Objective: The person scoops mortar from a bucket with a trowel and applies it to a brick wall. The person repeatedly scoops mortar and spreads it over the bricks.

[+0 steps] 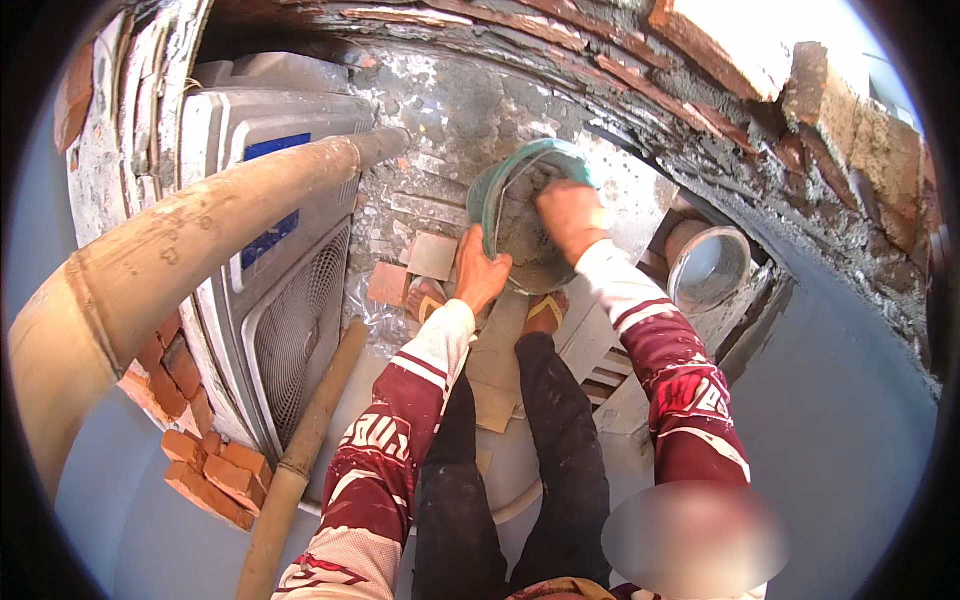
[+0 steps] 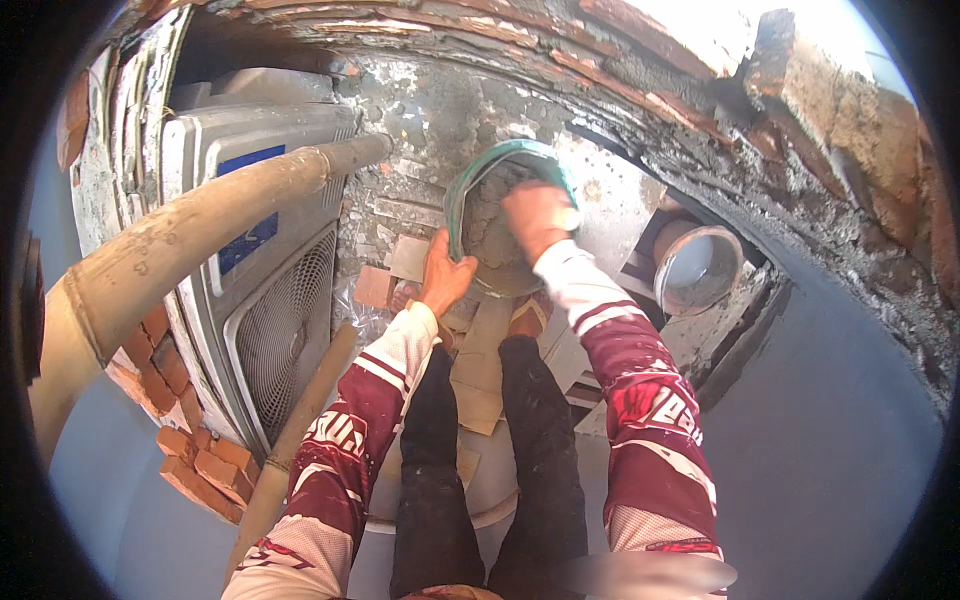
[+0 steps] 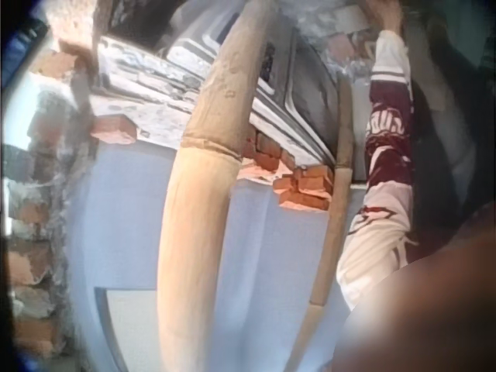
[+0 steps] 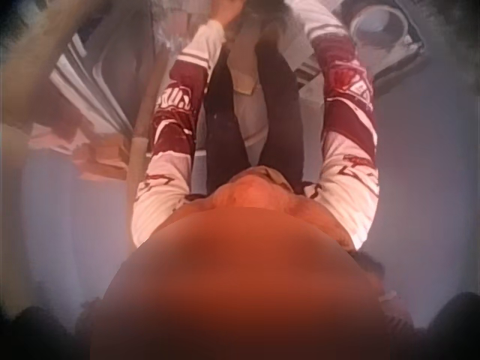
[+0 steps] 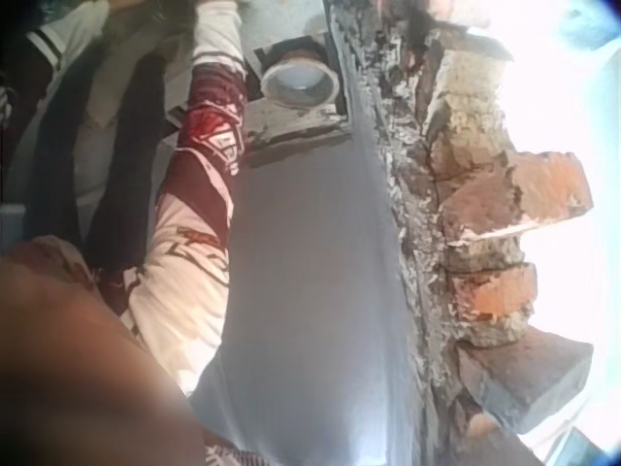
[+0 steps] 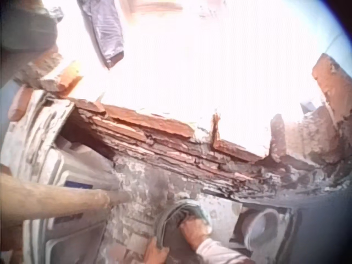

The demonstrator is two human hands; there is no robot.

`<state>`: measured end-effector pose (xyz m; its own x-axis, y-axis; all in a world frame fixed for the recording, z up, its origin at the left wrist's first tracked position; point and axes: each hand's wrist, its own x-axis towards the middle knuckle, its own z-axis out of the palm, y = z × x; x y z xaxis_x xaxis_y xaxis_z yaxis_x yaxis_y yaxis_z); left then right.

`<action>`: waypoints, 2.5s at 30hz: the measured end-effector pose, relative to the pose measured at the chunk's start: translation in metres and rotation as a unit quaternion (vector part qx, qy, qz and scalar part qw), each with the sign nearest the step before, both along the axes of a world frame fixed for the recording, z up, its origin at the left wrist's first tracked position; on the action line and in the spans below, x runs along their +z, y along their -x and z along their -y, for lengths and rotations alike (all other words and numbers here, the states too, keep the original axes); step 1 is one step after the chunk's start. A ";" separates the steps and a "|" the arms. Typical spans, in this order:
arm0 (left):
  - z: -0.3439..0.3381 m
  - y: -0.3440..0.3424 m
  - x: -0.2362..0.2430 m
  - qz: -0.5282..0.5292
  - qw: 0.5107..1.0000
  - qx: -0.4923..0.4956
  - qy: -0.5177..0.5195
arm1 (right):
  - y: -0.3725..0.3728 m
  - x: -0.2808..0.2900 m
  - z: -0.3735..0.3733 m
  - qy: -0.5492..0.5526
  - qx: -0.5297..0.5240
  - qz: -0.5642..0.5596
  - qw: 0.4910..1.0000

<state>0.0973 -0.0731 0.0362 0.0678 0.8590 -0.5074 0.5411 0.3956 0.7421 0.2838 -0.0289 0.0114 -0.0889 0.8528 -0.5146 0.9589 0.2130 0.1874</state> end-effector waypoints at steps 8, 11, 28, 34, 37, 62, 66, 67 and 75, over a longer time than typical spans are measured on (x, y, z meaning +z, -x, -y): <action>0.007 0.029 -0.004 0.080 0.983 0.093 0.138 | -0.019 0.086 0.068 0.010 0.090 -0.109 0.990; 0.019 0.021 -0.001 0.079 0.987 0.095 0.103 | -0.065 0.071 0.041 -0.041 0.048 -0.072 0.995; 0.014 0.028 0.006 0.060 0.991 0.066 0.098 | 0.013 0.023 0.115 0.389 -0.670 -0.556 0.301; -0.011 0.027 0.012 0.034 0.991 0.045 0.123 | -0.013 0.075 0.103 0.354 -0.675 -0.582 0.284; 0.009 0.027 -0.006 -0.031 0.996 0.056 0.063 | -0.001 0.067 0.071 0.255 -0.599 -0.450 0.612; 0.024 0.028 0.027 0.017 0.987 0.122 0.098 | 0.026 0.070 0.118 0.162 -0.252 -0.340 0.892; 0.027 0.049 0.061 0.004 0.990 0.116 0.085 | 0.022 0.094 0.136 -0.021 -0.089 -0.313 0.945; 0.030 0.056 0.068 0.000 0.987 0.122 0.102 | 0.020 0.101 0.138 -0.034 -0.063 -0.283 0.956; 0.060 0.085 0.144 0.037 0.984 0.163 0.060 | -0.017 0.186 0.094 0.064 -0.169 -0.270 0.946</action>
<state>0.0125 -0.1330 0.1798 -0.1618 0.7751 -0.6107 0.3168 0.6269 0.7117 0.3008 -0.1226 0.1974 -0.1008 0.8135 -0.5728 0.9252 -0.1351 -0.3547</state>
